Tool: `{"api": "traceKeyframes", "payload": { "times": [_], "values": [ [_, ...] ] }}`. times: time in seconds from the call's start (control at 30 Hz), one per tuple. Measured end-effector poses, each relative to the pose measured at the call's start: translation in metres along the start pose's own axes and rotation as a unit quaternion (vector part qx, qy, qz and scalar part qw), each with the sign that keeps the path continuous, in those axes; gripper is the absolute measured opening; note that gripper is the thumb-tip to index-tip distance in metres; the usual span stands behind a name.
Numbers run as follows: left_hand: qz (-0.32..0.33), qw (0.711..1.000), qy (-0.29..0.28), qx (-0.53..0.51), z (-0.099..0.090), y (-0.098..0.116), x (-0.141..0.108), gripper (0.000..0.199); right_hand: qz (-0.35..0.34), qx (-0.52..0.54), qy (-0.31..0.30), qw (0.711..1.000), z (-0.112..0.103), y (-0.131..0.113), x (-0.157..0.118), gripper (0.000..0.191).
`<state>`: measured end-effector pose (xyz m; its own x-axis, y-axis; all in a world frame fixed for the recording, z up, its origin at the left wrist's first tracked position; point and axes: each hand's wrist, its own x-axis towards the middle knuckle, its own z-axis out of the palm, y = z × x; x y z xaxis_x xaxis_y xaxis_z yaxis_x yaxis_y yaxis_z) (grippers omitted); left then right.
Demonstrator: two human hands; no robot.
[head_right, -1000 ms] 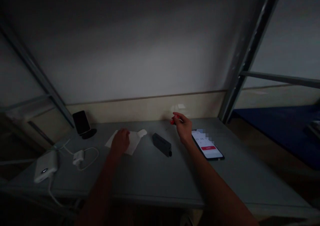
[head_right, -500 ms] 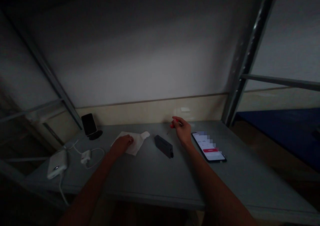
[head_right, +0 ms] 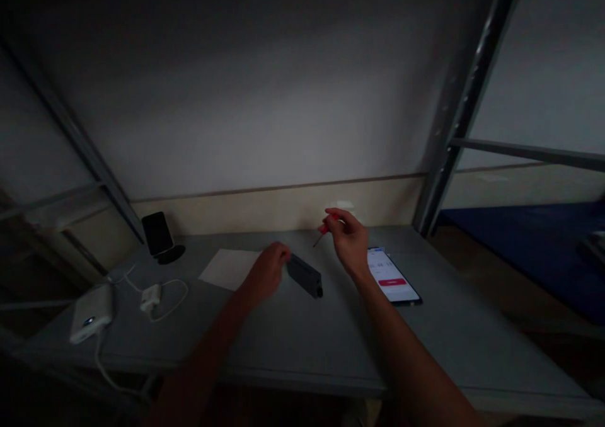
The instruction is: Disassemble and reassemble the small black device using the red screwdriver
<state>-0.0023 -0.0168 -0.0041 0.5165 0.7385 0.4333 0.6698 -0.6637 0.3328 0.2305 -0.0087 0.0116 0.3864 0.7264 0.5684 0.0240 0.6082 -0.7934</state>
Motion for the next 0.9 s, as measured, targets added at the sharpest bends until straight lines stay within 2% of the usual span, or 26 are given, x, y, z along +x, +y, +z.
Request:
{"api": "traceKeyframes", "payload": {
  "times": [0.1,0.23,0.47,0.57,0.8,0.9],
  "values": [
    [0.036,0.999,0.021,-0.01,0.019,0.026,0.014,0.014,-0.012,0.007,-0.002,1.0,-0.005,-0.012,-0.008,0.03],
    [0.033,0.999,0.021,-0.021,0.029,0.036,0.017,0.012,0.004,0.023,-0.045,0.999,-0.006,-0.016,-0.016,0.027],
    [0.045,0.999,-0.003,-0.015,0.024,0.047,0.018,0.01,0.03,0.04,-0.067,0.996,0.0,-0.023,-0.017,0.023],
    [0.039,0.999,0.004,-0.015,0.024,0.05,0.019,0.011,0.032,0.036,-0.075,0.996,0.0,-0.024,-0.018,0.023],
    [0.063,0.997,-0.023,0.034,0.019,0.049,0.018,0.01,0.021,0.03,-0.118,0.992,-0.001,-0.023,-0.02,0.019],
    [0.078,0.994,-0.042,0.062,0.014,0.051,0.018,0.011,-0.013,0.003,-0.147,0.989,-0.002,-0.025,-0.021,0.015]
  ]
}}
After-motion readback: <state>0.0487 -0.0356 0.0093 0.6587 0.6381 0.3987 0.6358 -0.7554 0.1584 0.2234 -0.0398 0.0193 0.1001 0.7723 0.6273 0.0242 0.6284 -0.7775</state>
